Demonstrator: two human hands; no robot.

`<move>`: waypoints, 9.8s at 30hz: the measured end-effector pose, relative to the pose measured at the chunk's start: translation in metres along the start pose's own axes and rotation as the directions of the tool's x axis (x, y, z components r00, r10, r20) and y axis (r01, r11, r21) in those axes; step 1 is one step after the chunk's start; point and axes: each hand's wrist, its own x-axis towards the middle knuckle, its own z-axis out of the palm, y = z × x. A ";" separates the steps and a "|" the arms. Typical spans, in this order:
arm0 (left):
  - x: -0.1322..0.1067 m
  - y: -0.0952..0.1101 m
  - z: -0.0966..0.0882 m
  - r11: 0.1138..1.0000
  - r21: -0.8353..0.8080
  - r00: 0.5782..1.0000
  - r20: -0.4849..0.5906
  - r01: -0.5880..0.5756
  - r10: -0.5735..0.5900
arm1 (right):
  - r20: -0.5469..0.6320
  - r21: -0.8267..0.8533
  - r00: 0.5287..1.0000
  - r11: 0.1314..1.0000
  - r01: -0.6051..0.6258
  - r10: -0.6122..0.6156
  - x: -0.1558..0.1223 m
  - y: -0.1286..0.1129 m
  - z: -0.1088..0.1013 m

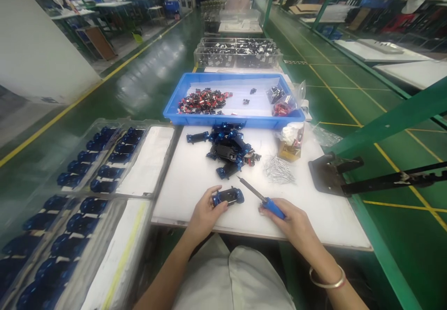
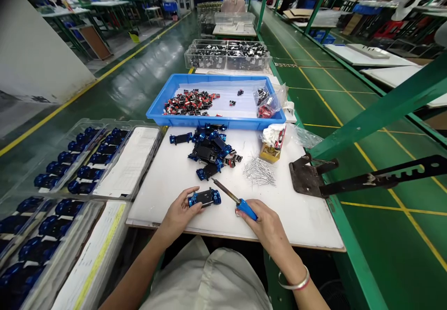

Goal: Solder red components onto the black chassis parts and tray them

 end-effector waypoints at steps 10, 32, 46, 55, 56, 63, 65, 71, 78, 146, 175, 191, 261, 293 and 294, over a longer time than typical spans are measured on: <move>-0.002 0.004 0.002 0.999 -0.038 0.999 0.045 0.012 -0.010 | 0.017 0.002 0.999 0.999 0.041 -0.041 -0.005 0.005 -0.002; -0.008 0.018 0.026 0.966 0.192 0.948 0.297 -0.176 0.114 | -0.192 0.173 0.967 0.964 0.204 -0.171 0.023 -0.033 0.014; -0.014 0.030 0.037 0.845 0.326 0.886 0.343 -0.424 0.313 | -0.210 0.162 0.964 0.966 0.202 -0.166 0.019 -0.027 0.007; -0.015 0.028 0.038 0.769 0.410 0.864 0.346 -0.491 0.367 | -0.259 0.129 0.948 0.967 0.222 -0.183 0.018 -0.027 0.008; -0.015 0.029 0.038 0.769 0.411 0.864 0.345 -0.490 0.366 | -0.262 0.123 0.946 0.966 0.228 -0.190 0.018 -0.026 0.008; -0.013 0.032 0.039 0.806 0.383 0.882 0.330 -0.451 0.336 | -0.268 0.069 0.937 0.966 0.249 -0.223 0.018 -0.024 0.009; -0.013 0.032 0.039 0.811 0.376 0.883 0.328 -0.447 0.335 | -0.263 0.058 0.939 0.968 0.244 -0.220 0.018 -0.023 0.009; -0.014 0.031 0.039 0.816 0.372 0.887 0.317 -0.442 0.336 | -0.243 0.029 0.954 0.982 0.185 -0.173 0.018 -0.021 0.008; -0.014 0.024 0.044 0.819 0.355 0.888 0.273 -0.450 0.370 | -0.250 0.022 0.950 0.980 0.198 -0.186 0.018 -0.019 0.009; -0.011 0.018 0.053 0.975 -0.014 0.953 0.210 -0.223 0.221 | -0.291 -0.135 0.873 0.920 0.367 -0.391 0.019 -0.026 -0.005; -0.012 0.016 0.054 0.947 0.042 0.928 0.216 -0.320 0.304 | -0.263 -0.140 0.887 0.924 0.355 -0.380 0.014 -0.017 -0.002; -0.006 0.022 0.042 0.983 -0.175 0.947 0.301 -0.061 0.112 | -0.151 0.054 0.954 0.962 0.268 -0.258 0.020 -0.031 -0.007; 0.038 0.005 0.069 0.978 -0.200 0.997 0.019 -0.064 0.069 | -0.233 0.162 0.923 0.948 -0.274 0.307 0.019 -0.042 -0.033; 0.045 0.008 0.072 0.991 -0.088 0.995 -0.016 -0.104 0.103 | -0.014 -0.478 0.999 0.878 0.036 -0.049 -0.047 -0.047 -0.055; 0.045 0.008 0.072 0.991 -0.089 0.994 -0.017 -0.105 0.104 | -0.012 -0.482 0.999 0.875 0.034 -0.045 -0.048 -0.047 -0.055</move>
